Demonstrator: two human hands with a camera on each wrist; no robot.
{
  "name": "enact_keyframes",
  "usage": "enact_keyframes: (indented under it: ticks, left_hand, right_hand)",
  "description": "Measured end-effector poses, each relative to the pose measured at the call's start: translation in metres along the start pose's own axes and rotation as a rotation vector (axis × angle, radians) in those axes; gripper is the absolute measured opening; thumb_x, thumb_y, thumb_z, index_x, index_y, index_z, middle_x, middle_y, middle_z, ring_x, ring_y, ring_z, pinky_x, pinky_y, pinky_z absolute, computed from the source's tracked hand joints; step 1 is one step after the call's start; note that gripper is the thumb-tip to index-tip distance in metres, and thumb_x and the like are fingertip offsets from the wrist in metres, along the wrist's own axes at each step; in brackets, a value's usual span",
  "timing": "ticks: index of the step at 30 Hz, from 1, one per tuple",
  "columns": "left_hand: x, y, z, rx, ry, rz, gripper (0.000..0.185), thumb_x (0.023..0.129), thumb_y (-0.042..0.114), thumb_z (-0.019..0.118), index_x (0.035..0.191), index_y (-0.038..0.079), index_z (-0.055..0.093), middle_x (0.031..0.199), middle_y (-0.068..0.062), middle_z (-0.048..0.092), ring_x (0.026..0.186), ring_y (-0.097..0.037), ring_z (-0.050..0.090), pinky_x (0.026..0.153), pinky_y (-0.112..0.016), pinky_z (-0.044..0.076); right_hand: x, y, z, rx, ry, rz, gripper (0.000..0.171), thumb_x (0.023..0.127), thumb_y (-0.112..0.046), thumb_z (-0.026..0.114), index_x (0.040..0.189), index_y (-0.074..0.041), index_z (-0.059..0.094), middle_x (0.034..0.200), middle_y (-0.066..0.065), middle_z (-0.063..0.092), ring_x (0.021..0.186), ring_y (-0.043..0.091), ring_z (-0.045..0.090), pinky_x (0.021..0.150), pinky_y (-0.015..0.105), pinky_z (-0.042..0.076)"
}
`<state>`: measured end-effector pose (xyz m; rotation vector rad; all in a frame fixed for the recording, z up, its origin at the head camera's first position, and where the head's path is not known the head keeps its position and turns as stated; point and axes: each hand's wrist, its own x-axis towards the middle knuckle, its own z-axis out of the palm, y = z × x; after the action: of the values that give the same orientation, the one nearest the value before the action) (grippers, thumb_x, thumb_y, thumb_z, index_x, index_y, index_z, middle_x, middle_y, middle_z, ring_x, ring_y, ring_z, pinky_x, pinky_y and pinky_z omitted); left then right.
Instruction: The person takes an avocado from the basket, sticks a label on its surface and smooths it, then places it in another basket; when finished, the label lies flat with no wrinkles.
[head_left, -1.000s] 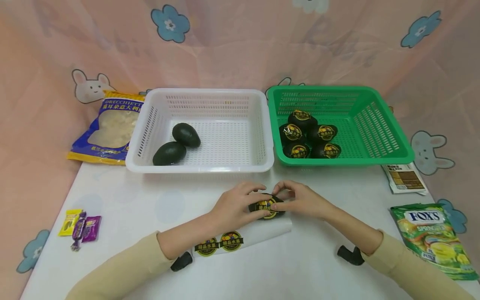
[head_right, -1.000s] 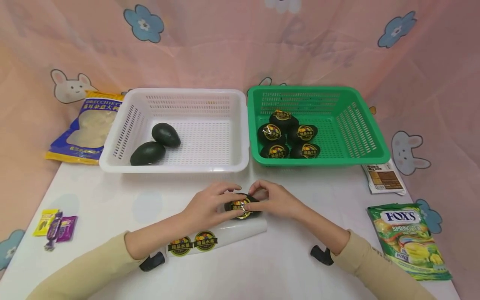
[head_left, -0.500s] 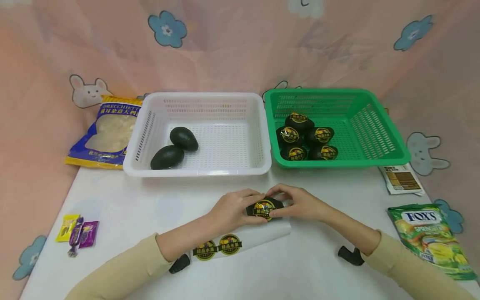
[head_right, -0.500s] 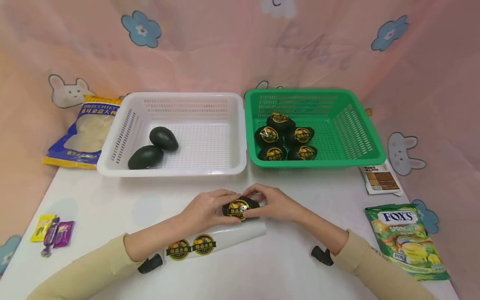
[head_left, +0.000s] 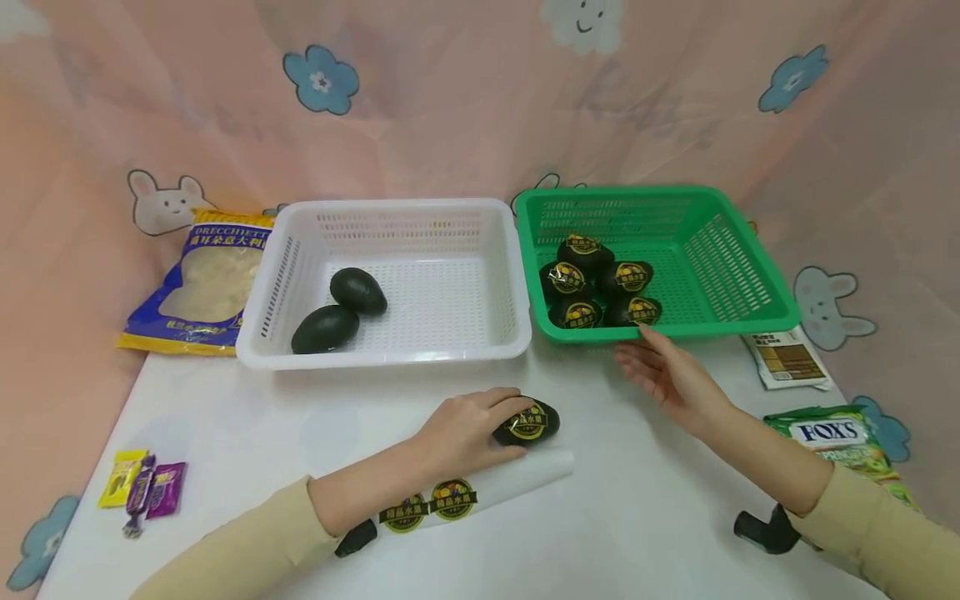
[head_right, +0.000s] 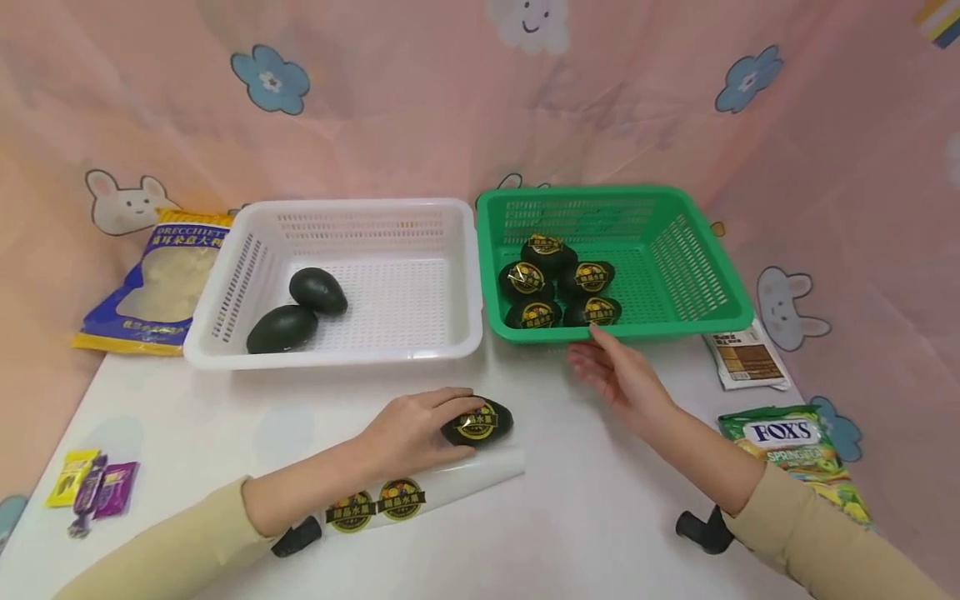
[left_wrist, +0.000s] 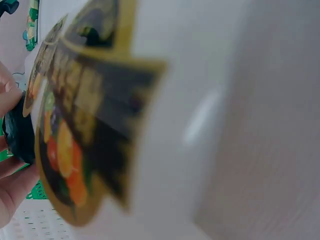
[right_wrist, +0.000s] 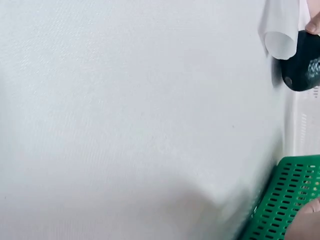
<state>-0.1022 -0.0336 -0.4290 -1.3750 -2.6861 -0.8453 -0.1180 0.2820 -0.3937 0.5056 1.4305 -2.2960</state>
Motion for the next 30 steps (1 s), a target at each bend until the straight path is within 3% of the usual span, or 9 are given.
enact_keyframes:
  ticks: [4,7,9,13,17,20,23,27,30]
  left_hand:
    - [0.004,0.0,-0.001,-0.038,-0.051,-0.008,0.054,0.081,0.032,0.081,0.128,0.013,0.061,0.124,-0.006,0.063,0.113,-0.021,0.061,0.093,-0.034,0.052]
    - [0.013,0.004,-0.01,-0.119,-0.082,0.013,0.052,0.08,0.029,0.081,0.125,0.012,0.063,0.121,-0.003,0.065,0.11,-0.015,0.061,0.092,-0.027,0.05]
    - [0.027,0.01,-0.023,-0.187,-0.092,0.033,0.052,0.08,0.029,0.082,0.125,0.011,0.063,0.12,0.0,0.065,0.108,-0.01,0.061,0.09,-0.021,0.049]
    - [0.08,0.023,-0.059,-0.242,-0.048,0.05,0.054,0.079,0.031,0.082,0.126,0.012,0.063,0.121,0.001,0.065,0.107,-0.008,0.058,0.088,-0.017,0.046]
    - [0.147,0.023,-0.08,-0.129,0.003,0.015,0.055,0.083,0.035,0.079,0.129,0.013,0.06,0.123,0.0,0.063,0.108,-0.011,0.058,0.087,-0.019,0.046]
    - [0.187,0.013,-0.075,-0.003,-0.057,-0.072,0.053,0.087,0.036,0.075,0.132,0.015,0.057,0.126,0.0,0.061,0.107,-0.013,0.059,0.085,-0.022,0.048]
    - [0.212,0.004,-0.056,0.14,-0.19,-0.147,0.054,0.089,0.036,0.072,0.136,0.015,0.054,0.13,-0.002,0.057,0.108,-0.016,0.06,0.085,-0.026,0.051]
    - [0.225,0.0,-0.031,0.251,-0.331,-0.203,0.057,0.093,0.035,0.067,0.143,0.015,0.048,0.143,-0.01,0.044,0.111,-0.021,0.059,0.084,-0.028,0.053]
    - [0.229,0.0,-0.022,0.24,-0.347,-0.26,0.056,0.095,0.029,0.065,0.147,0.018,0.045,0.15,-0.016,0.032,0.115,-0.022,0.056,0.083,-0.025,0.052]
  right_hand:
    - [-0.001,-0.004,-0.011,0.079,-0.018,-0.046,0.012,0.101,-0.016,0.055,0.103,-0.008,0.065,0.096,0.008,0.07,0.088,0.013,0.067,0.078,0.02,0.055]
    - [0.001,-0.005,-0.015,0.058,-0.063,-0.066,0.019,0.102,-0.011,0.052,0.099,-0.006,0.07,0.095,0.009,0.071,0.086,0.012,0.068,0.077,0.019,0.055]
    - [0.002,-0.005,-0.017,0.041,-0.08,-0.068,0.021,0.102,-0.01,0.051,0.099,-0.006,0.072,0.095,0.009,0.072,0.087,0.012,0.068,0.077,0.019,0.054]
    - [0.004,-0.004,-0.02,-0.006,-0.071,-0.069,0.024,0.102,-0.011,0.052,0.096,-0.007,0.074,0.094,0.006,0.073,0.086,0.01,0.068,0.078,0.018,0.054]
    - [0.005,-0.003,-0.022,-0.033,-0.076,-0.079,0.024,0.102,-0.013,0.052,0.096,-0.008,0.075,0.096,0.005,0.073,0.089,0.01,0.068,0.081,0.019,0.053]
    - [0.005,-0.002,-0.023,-0.053,-0.093,-0.092,0.024,0.102,-0.013,0.051,0.098,-0.007,0.074,0.097,0.006,0.073,0.091,0.01,0.069,0.082,0.02,0.053]
    - [0.004,-0.002,-0.024,-0.08,-0.098,-0.105,0.024,0.102,-0.014,0.052,0.098,-0.006,0.074,0.097,0.007,0.073,0.092,0.011,0.069,0.084,0.021,0.053]
    - [0.003,-0.002,-0.025,-0.112,-0.089,-0.118,0.023,0.102,-0.014,0.053,0.098,-0.006,0.074,0.097,0.006,0.073,0.093,0.011,0.068,0.086,0.022,0.053]
    - [0.003,-0.003,-0.026,-0.118,-0.076,-0.125,0.023,0.102,-0.014,0.053,0.097,-0.007,0.074,0.096,0.004,0.073,0.094,0.011,0.068,0.087,0.022,0.052]
